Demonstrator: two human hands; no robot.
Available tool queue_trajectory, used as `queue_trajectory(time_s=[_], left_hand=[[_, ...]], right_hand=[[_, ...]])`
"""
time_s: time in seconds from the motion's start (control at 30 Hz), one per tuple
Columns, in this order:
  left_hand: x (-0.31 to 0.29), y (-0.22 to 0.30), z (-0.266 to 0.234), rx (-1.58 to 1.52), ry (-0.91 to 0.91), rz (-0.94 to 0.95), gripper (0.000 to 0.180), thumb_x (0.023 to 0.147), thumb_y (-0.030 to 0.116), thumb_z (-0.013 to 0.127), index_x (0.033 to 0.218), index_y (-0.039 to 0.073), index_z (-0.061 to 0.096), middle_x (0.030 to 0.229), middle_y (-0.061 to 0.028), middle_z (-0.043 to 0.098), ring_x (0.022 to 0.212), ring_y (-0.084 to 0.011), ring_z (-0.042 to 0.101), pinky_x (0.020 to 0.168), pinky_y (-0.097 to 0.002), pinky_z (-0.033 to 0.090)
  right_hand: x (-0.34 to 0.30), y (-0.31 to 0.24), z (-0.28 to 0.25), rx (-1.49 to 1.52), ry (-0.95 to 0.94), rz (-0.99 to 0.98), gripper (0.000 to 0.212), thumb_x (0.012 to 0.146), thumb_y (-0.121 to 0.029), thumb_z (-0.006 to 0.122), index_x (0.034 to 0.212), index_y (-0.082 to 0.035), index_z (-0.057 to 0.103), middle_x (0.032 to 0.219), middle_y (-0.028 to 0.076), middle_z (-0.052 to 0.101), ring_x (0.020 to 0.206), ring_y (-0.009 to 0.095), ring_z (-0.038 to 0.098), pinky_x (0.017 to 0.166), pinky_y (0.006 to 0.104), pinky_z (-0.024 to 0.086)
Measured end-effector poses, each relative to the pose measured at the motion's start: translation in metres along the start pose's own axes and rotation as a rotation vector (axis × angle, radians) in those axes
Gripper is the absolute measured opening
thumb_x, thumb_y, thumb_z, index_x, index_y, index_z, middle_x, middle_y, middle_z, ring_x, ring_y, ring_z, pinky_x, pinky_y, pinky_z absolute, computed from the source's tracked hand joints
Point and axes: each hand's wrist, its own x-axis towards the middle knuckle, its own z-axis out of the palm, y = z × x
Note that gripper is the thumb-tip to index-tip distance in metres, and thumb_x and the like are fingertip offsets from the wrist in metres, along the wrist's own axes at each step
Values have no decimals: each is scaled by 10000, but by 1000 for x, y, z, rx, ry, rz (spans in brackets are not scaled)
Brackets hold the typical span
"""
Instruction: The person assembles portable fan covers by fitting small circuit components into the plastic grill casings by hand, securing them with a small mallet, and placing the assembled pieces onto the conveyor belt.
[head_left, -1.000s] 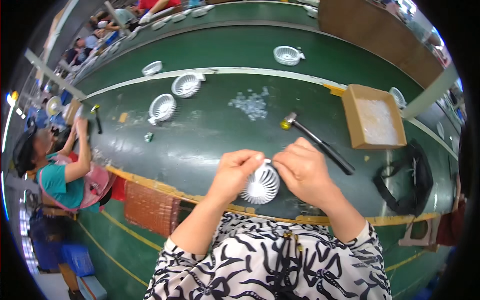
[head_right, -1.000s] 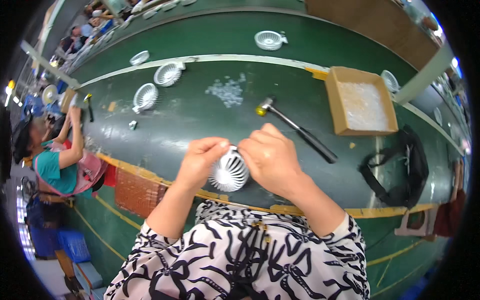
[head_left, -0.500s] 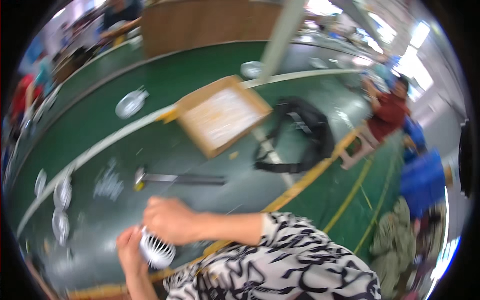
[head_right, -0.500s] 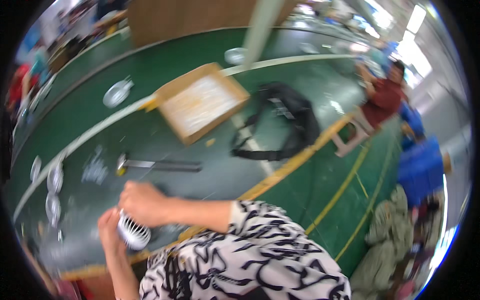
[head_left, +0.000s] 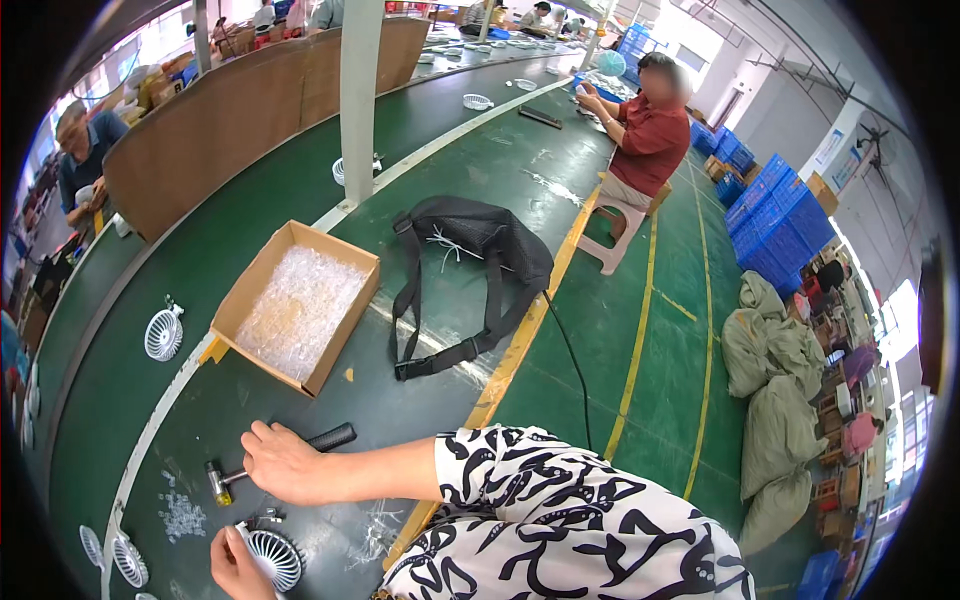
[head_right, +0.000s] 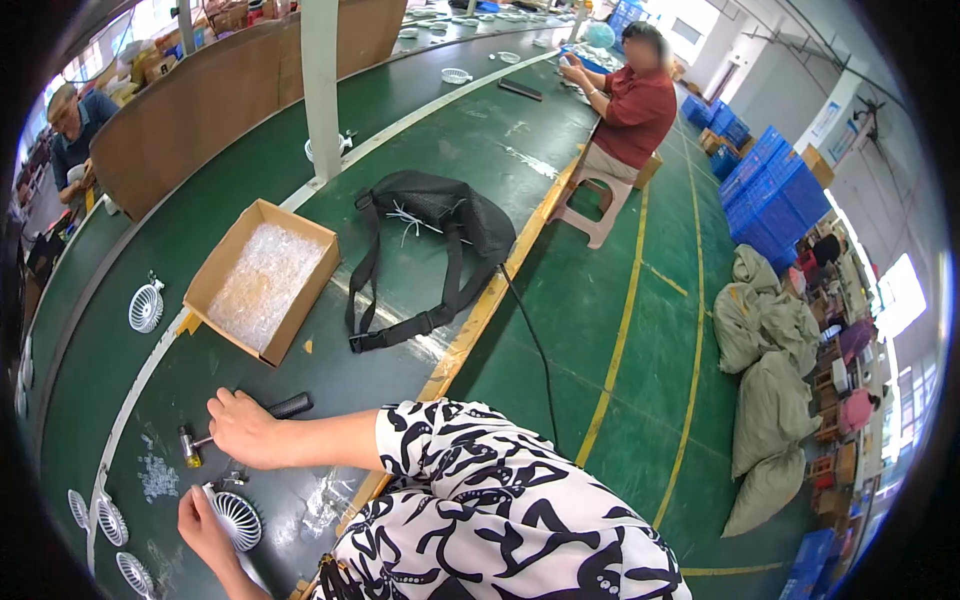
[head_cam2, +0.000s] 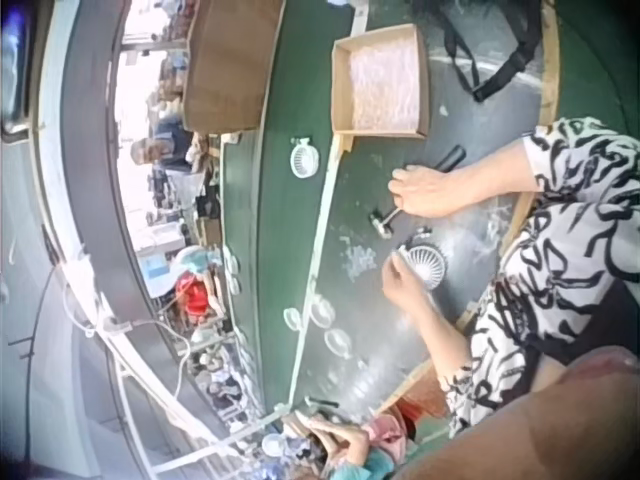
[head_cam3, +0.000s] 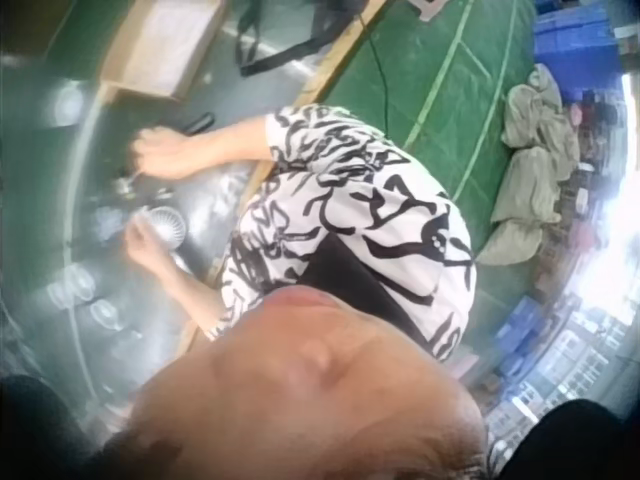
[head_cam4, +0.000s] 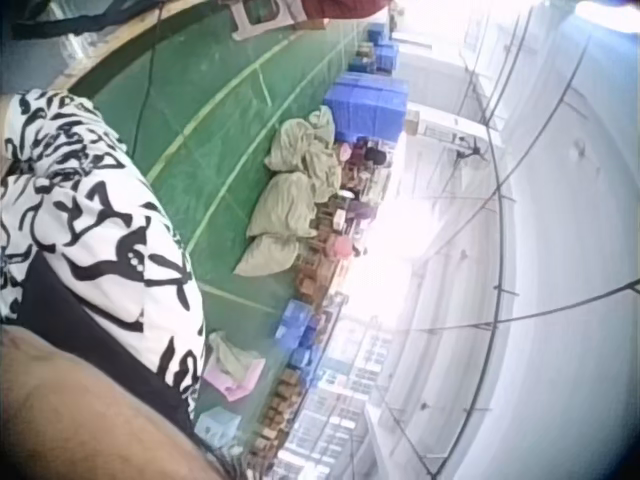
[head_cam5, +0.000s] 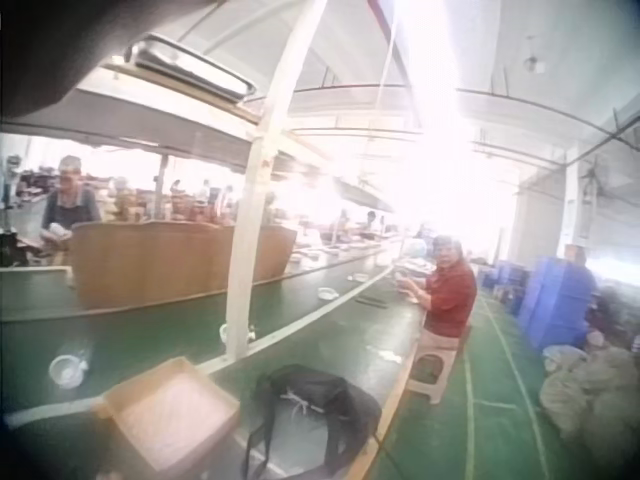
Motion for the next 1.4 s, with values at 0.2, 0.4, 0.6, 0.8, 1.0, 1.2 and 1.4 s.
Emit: queue_trajectory(time_s=[0.2,0.4,0.6,0.8,1.0,1.2,1.4], left_hand=[[-65,10,8,259,30,233,894,710,168,828,1443,-59,369,1400,-256,453,1322,-405,401,1130,-489,299],[-61,31,16,257,107,109,1128,632,273,920,1466,-77,245,1334,-224,515,1227,-402,475,1064,-484,351],[-64,26,13,269,103,83,1175,639,271,922,1484,-79,184,1363,-211,492,1247,-387,450,1079,-490,325],[-61,15,13,233,89,97,1186,634,271,922,1497,-57,178,1350,-202,492,1240,-383,453,1067,-494,332],[-57,33,5,184,86,41,1073,613,252,924,1433,-47,300,1273,-227,529,1176,-399,500,1020,-494,377],[-66,19,20,0,211,222,991,652,281,877,1422,-59,356,1328,-272,475,1246,-453,449,1079,-500,354],[-78,5,14,-101,223,322,1049,665,234,870,1470,-46,258,1392,-268,419,1293,-472,390,1093,-518,349]], right_hand=[[7,6,-5,154,-256,126,142,780,-119,612,846,-22,691,976,185,659,935,342,637,760,440,560],[0,-21,-74,437,-274,65,245,881,-105,670,1066,-19,535,869,213,640,788,416,650,644,484,517],[-17,-30,-48,368,-257,-162,290,870,-48,672,1145,-11,587,876,161,655,725,370,650,600,431,514],[4,-45,-95,384,341,-391,427,765,78,721,1171,132,601,893,151,666,609,246,587,519,348,478],[-31,-24,-47,194,-163,-267,338,862,-79,661,1193,-23,619,724,108,555,626,276,625,551,384,511],[-16,-9,-65,187,-348,23,256,898,-15,615,1144,55,624,1094,235,653,985,416,635,869,444,510],[4,-39,-30,660,-228,-54,221,978,-78,567,1126,77,619,1082,182,662,984,268,638,885,353,489]])
